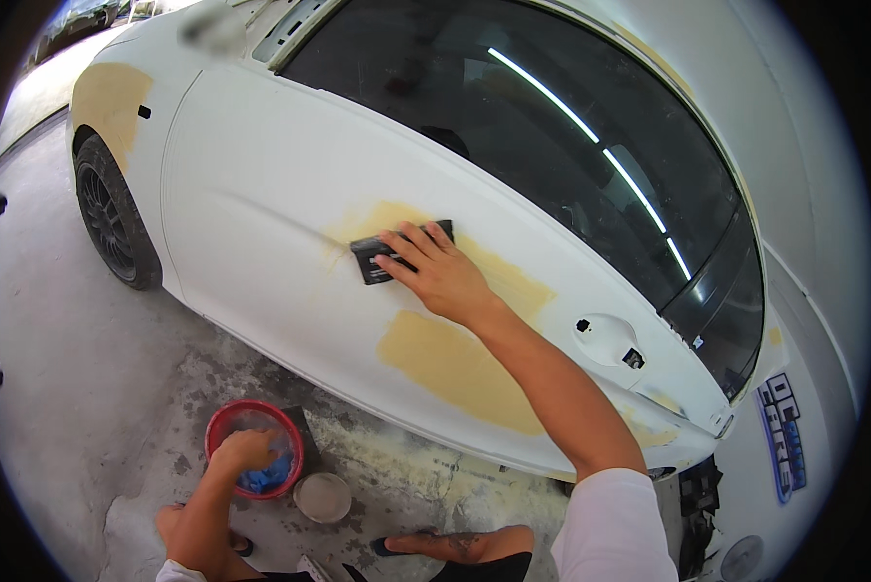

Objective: The person sands the surface of a white car door with a black sanding block, repeatedly dipping the block into a red bucket of water. The person works on yellow primer patches on the door panel.

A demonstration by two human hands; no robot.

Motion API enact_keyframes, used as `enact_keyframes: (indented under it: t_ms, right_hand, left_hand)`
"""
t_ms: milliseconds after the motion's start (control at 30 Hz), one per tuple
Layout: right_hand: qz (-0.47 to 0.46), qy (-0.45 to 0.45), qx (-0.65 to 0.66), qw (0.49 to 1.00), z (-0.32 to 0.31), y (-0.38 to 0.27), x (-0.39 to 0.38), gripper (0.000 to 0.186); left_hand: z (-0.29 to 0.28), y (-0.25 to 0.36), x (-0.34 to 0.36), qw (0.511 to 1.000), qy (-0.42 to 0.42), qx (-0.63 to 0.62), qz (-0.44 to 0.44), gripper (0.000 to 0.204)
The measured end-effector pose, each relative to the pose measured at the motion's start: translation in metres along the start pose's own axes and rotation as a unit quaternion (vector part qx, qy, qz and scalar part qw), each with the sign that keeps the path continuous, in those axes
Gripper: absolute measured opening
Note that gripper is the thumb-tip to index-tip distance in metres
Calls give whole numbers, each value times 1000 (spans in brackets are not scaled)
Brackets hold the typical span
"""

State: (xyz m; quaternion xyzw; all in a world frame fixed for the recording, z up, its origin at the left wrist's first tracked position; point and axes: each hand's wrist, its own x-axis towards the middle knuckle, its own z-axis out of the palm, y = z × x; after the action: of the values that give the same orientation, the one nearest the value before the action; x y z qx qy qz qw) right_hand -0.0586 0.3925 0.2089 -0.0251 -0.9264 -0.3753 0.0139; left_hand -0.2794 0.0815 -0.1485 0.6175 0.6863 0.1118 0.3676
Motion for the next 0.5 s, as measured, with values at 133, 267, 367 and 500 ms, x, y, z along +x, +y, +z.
enact_keyframes:
  t_ms: [133,267,367,500]
  right_hand:
    - [-35,22,-71,997,-11,23,-100,64]
    - [-23,25,-24,999,-36,1,-41,72]
    - [11,4,43,999,-37,-29,71,68]
    - [22,8,25,999,-19,-10,-8,66]
  left_hand:
    - [-4,-23,-34,996,65,-28,-50,54]
    - [-4,-27,-31,990,39,92,-99,53]
    - [0,-9,-5,999,15,4,-51,53]
    - [-4,-17,-21,999,7,-35,-1,53]
